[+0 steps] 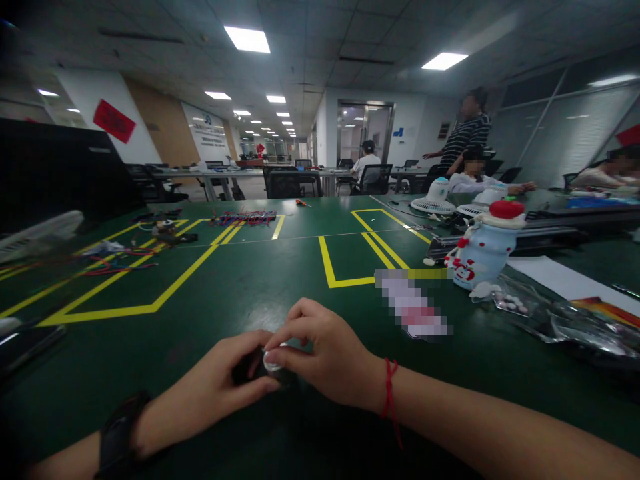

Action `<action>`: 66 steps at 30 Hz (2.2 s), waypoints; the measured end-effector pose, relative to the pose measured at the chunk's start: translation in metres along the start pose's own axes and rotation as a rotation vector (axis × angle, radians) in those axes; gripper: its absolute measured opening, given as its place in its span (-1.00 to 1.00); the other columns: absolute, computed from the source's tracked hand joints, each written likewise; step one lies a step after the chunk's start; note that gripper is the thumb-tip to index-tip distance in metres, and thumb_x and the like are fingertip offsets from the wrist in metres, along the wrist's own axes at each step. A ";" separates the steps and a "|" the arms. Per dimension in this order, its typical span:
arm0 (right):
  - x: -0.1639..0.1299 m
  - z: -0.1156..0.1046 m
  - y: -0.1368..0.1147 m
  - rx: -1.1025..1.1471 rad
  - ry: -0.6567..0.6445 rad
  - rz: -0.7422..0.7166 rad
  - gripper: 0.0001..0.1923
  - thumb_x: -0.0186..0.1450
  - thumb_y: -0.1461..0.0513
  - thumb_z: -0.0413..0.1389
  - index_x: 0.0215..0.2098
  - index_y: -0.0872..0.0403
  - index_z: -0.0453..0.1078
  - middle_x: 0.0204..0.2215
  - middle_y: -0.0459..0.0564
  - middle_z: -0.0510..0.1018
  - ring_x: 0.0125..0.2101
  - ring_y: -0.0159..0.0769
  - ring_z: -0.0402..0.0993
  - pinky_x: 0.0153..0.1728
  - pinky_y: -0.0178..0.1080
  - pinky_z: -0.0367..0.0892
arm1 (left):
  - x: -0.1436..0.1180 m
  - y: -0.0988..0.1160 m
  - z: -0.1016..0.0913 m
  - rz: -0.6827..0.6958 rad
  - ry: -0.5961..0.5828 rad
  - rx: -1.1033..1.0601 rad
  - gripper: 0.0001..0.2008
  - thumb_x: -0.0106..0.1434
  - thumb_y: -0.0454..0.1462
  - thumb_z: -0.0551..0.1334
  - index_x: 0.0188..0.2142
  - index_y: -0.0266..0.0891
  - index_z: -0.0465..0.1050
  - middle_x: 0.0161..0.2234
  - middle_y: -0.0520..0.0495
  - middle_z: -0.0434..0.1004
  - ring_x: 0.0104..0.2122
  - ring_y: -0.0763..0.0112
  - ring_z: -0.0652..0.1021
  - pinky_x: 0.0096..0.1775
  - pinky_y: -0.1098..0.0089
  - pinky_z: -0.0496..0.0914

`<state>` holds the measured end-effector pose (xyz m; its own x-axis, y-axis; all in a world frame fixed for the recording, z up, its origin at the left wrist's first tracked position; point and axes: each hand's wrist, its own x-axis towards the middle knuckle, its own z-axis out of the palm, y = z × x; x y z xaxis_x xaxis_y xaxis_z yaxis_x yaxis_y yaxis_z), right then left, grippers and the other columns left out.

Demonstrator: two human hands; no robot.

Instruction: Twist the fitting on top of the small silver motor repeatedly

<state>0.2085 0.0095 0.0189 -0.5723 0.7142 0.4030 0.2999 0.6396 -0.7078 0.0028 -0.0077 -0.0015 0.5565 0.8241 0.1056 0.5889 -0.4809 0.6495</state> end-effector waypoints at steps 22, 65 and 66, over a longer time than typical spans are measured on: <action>-0.006 -0.028 0.064 0.322 0.281 0.478 -0.59 0.38 0.02 -0.09 -0.21 0.14 0.44 -0.44 -0.07 0.40 -0.49 -0.39 0.31 -0.48 -0.30 0.21 | -0.002 0.002 -0.005 -0.030 -0.025 -0.051 -0.75 0.26 -0.23 0.27 -0.07 -0.13 0.37 -0.31 0.05 0.45 -0.42 0.41 0.37 -0.41 0.46 0.22; -0.015 -0.029 0.037 -0.129 -0.171 0.178 -0.77 0.19 0.14 0.24 -0.21 0.06 0.49 -0.23 -0.03 0.44 -0.29 -0.31 0.38 -0.27 -0.25 0.32 | -0.002 0.000 -0.004 -0.037 -0.009 -0.065 -0.78 0.23 -0.24 0.28 -0.12 -0.13 0.40 -0.31 0.05 0.45 -0.40 0.40 0.39 -0.40 0.45 0.23; -0.017 -0.027 0.033 -0.143 -0.214 0.126 -0.76 0.15 0.15 0.28 -0.22 0.05 0.50 -0.21 -0.03 0.43 -0.25 -0.30 0.38 -0.23 -0.24 0.31 | -0.002 0.000 -0.004 -0.034 -0.007 -0.061 -0.79 0.23 -0.24 0.28 -0.13 -0.14 0.40 -0.32 0.05 0.45 -0.40 0.40 0.39 -0.40 0.46 0.23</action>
<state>0.2482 0.0260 0.0043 -0.6669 0.7244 0.1746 0.4749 0.5938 -0.6496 -0.0003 -0.0084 0.0011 0.5406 0.8377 0.0776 0.5713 -0.4332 0.6971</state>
